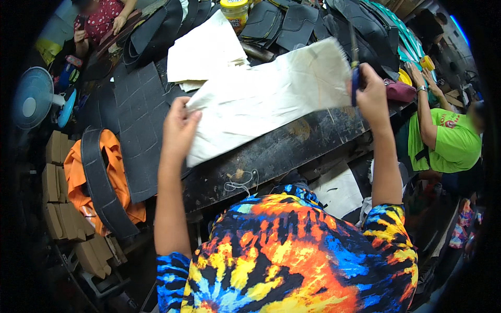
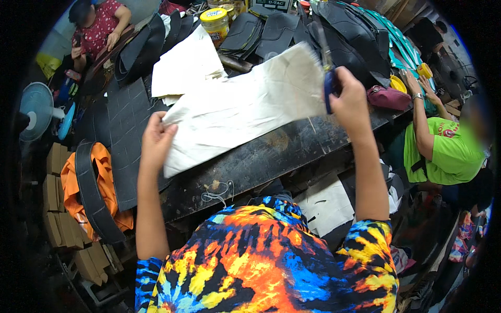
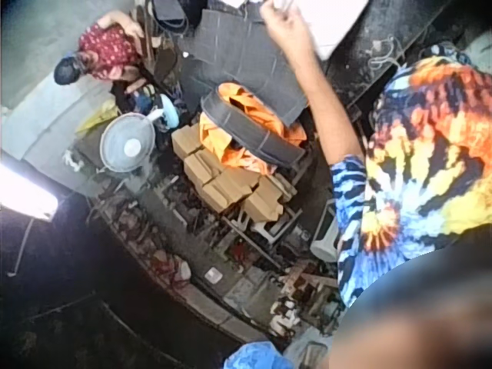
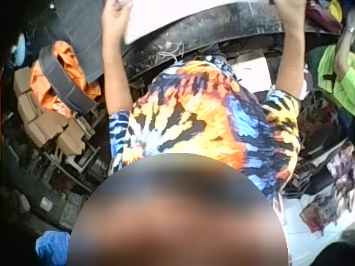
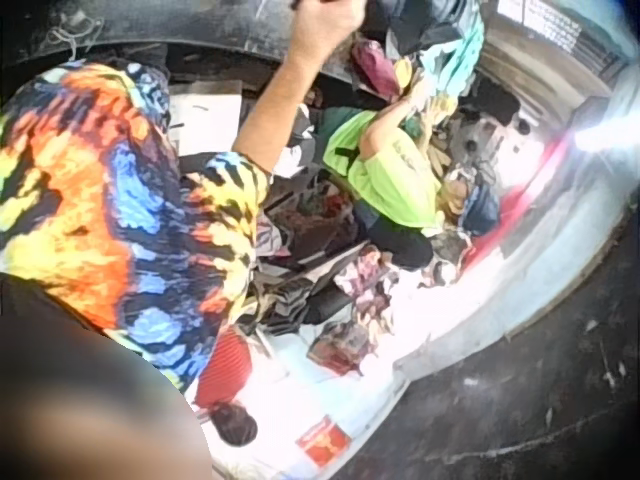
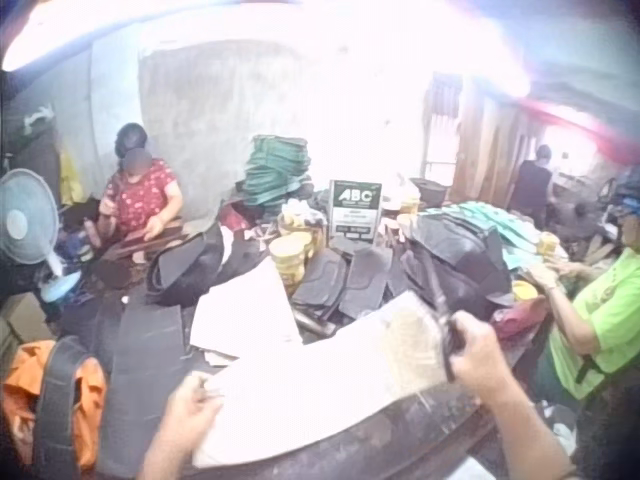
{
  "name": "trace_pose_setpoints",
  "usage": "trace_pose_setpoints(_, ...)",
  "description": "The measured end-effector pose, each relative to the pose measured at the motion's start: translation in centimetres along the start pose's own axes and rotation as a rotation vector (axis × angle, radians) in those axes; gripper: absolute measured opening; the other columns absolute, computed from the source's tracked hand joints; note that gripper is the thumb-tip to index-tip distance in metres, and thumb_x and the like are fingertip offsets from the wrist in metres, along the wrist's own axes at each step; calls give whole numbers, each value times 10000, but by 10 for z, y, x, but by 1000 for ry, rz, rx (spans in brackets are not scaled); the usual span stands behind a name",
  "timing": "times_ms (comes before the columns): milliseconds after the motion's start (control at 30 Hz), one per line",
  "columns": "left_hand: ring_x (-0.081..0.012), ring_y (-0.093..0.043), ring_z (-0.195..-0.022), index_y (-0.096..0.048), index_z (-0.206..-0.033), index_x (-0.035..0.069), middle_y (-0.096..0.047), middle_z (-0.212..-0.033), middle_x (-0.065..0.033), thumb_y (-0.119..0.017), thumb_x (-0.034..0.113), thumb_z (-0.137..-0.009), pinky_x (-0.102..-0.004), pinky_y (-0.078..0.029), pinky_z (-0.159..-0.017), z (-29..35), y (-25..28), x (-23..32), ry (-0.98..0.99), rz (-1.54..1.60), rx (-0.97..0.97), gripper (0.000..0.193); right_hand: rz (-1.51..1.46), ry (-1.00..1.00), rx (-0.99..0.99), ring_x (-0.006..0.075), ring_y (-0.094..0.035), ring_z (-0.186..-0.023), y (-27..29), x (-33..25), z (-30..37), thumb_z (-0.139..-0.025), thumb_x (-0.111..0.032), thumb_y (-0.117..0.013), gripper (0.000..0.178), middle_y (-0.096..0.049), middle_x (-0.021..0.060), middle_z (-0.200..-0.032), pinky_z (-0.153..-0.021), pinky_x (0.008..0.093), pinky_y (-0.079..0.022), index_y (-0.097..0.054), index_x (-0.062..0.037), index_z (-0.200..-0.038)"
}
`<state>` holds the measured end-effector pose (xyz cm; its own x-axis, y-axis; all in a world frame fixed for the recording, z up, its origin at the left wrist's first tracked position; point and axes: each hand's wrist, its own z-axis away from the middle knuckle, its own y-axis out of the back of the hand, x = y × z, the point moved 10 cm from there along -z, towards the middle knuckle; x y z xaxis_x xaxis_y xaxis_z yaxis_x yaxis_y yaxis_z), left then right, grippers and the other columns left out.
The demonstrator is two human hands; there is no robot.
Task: The person uses scissors to cut white fabric into smaller pieces, then switches to cutting black fabric. The person stacks the cut pieces on the table while continuing to cut more fabric.
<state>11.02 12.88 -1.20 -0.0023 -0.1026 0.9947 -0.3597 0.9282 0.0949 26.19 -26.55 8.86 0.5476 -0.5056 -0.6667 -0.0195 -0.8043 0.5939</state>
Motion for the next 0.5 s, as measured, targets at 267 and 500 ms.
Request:
trace_pose_setpoints(267, -124, -650, -767, -468, -1383, 6, -701, -925, -117, -636, 56, -930, -243, -507, -713, 9, 59, -16, 104, -474, 43, 485, 541, -68, -70, 369, -645, -769, -35, 57, 6, -770, -125, -766, 296, -638, 202, -828, -703, 431, -504, -584, 3, -965)
trace_pose_setpoints(500, -180, -675, -827, -346, -1495, 48, -649, -1050, -140, -580, 57, -970, -282, -563, -693, 92, 43, 28, -181, -301, 281, 575, -40, -353, -697, 140, -633, -693, -65, 16, 99, -828, -306, -782, 335, -619, 43, -718, -604, 348, -490, -621, -17, -881)
